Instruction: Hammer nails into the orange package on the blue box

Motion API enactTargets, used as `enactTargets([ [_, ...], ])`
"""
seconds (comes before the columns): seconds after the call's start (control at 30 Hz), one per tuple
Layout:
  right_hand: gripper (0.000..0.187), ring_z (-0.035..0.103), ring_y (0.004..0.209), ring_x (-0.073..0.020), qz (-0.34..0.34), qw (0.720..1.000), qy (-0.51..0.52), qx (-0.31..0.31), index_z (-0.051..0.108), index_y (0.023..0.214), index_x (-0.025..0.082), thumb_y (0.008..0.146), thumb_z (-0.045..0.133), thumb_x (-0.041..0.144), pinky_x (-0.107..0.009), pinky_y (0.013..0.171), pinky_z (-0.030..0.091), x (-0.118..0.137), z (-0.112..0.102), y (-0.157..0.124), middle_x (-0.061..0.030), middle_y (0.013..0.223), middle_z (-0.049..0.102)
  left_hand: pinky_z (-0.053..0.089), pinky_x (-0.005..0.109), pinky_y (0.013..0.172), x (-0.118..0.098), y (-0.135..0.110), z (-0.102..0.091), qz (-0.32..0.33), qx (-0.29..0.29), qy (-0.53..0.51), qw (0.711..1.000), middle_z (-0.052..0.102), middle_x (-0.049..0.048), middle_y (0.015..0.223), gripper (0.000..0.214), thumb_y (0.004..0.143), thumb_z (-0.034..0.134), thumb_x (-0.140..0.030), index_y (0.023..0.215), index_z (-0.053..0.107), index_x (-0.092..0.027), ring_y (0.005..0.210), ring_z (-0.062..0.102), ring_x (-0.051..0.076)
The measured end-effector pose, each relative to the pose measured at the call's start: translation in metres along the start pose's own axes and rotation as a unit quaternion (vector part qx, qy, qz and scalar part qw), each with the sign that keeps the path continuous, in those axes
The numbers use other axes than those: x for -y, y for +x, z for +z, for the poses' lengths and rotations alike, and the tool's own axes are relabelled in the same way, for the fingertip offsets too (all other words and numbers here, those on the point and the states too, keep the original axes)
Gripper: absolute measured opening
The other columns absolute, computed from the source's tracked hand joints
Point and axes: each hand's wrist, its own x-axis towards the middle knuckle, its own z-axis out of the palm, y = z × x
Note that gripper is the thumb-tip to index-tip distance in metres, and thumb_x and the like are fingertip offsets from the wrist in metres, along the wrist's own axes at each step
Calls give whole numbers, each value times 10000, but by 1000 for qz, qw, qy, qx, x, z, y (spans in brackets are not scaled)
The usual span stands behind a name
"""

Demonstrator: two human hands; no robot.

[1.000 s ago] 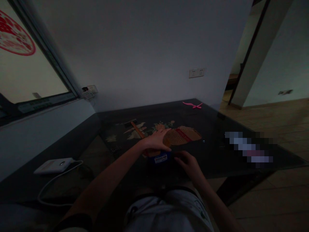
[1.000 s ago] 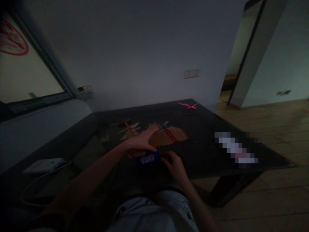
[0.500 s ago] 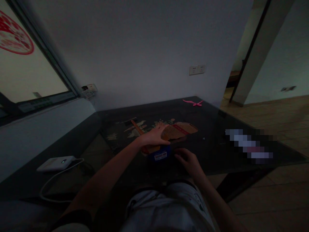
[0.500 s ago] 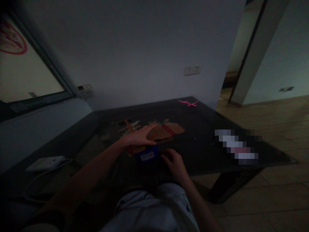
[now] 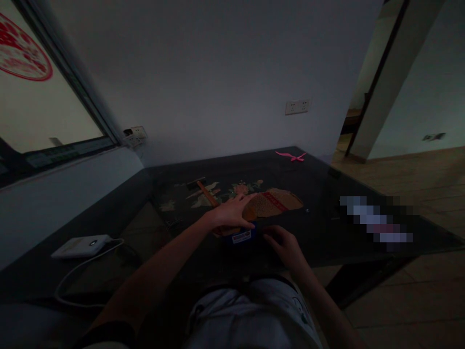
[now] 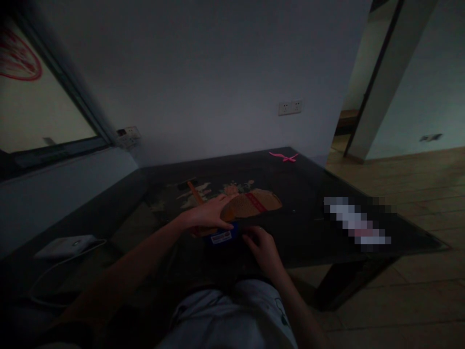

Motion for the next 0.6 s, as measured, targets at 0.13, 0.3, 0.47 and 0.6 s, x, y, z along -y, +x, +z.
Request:
enactTargets([
  [0.13, 173, 658, 908, -196, -1, 1000, 2, 4, 649, 1036, 164, 938, 584, 291, -408, 809, 537, 3, -1, 0, -51, 1030, 681, 340, 440, 1069, 0, -1, -2, 0, 8, 3, 1000, 395, 138, 1444, 1043, 650, 749, -472, 1496, 174, -268, 1329, 393, 346],
  [0.3, 174, 659, 916, -199, 0, 1000, 5, 5, 648, 1039, 163, 940, 582, 289, -413, 816, 535, 4, -3, -1, -51, 1030, 683, 357, 462, 1037, 2, -9, -5, -12, 38, -3, 999, 391, 130, 1448, 1143, 590, 774, -557, 1500, 122, -326, 1313, 400, 376],
  [0.47, 172, 660, 905, -196, 5, 1000, 0, 3, 649, 1032, 163, 938, 585, 293, -413, 816, 534, 2, -2, -1, -49, 1020, 685, 371, 470, 1009, 3, -15, 3, -39, 29, 18, 999, 433, 128, 1408, 1119, 613, 767, -524, 1503, 113, -344, 1264, 448, 382],
  [0.6, 183, 662, 916, -200, 8, 1000, -6, 5, 650, 1040, 163, 940, 581, 300, -422, 829, 531, 1, -1, -1, -52, 1026, 688, 360, 446, 1025, 3, -15, 3, -32, 1, 18, 999, 453, 114, 1399, 1097, 624, 761, -515, 1502, 131, -327, 1266, 451, 358],
])
